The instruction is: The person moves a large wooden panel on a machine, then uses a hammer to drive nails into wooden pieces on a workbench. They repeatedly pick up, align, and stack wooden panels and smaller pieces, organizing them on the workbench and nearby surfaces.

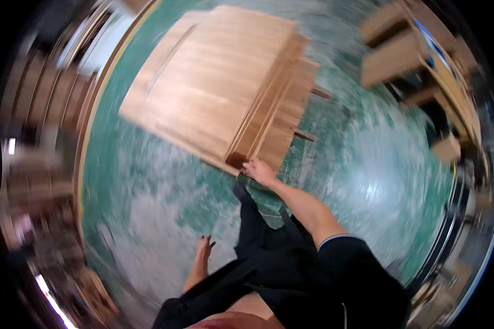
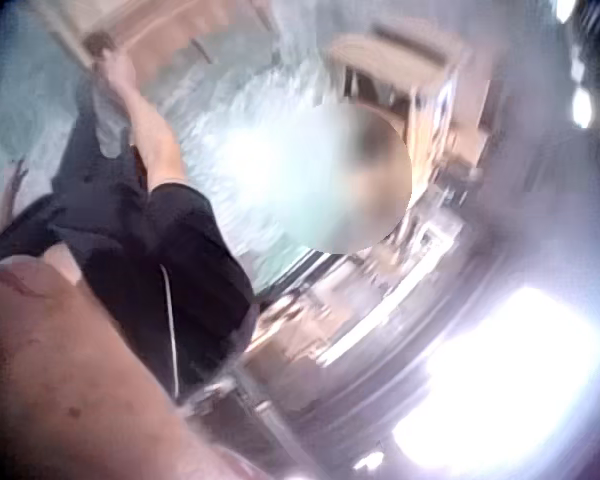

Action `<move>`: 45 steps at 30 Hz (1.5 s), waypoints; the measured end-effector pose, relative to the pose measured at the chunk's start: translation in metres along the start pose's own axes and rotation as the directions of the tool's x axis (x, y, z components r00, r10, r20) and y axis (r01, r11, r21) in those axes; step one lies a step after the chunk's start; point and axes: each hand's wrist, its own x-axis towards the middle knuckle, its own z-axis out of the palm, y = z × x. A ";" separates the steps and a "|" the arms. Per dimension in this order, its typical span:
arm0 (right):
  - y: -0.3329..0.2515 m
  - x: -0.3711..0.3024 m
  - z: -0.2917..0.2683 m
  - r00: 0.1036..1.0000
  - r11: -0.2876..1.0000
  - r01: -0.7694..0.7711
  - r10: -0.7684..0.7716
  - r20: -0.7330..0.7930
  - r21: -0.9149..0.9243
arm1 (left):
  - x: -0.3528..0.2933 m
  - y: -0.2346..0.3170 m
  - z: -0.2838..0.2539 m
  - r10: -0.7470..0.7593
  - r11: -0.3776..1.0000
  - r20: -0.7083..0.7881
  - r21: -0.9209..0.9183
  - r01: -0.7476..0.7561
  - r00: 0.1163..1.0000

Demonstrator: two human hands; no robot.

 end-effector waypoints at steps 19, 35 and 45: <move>0.278 -0.130 -0.194 0.653 0.598 0.239 0.484 0.583 -0.765 | -0.554 -0.634 0.455 -0.832 0.435 -0.306 -0.877 0.203 0.462; 0.315 -0.650 0.336 -0.290 0.279 0.918 -0.017 0.957 0.283 | -0.804 -1.023 0.602 -0.911 -0.320 0.026 -0.676 -0.664 0.412; 0.624 -0.924 0.195 -0.049 -0.012 0.997 0.654 0.755 0.075 | -0.934 -1.149 0.695 -0.938 -0.277 0.318 -0.458 -0.845 0.135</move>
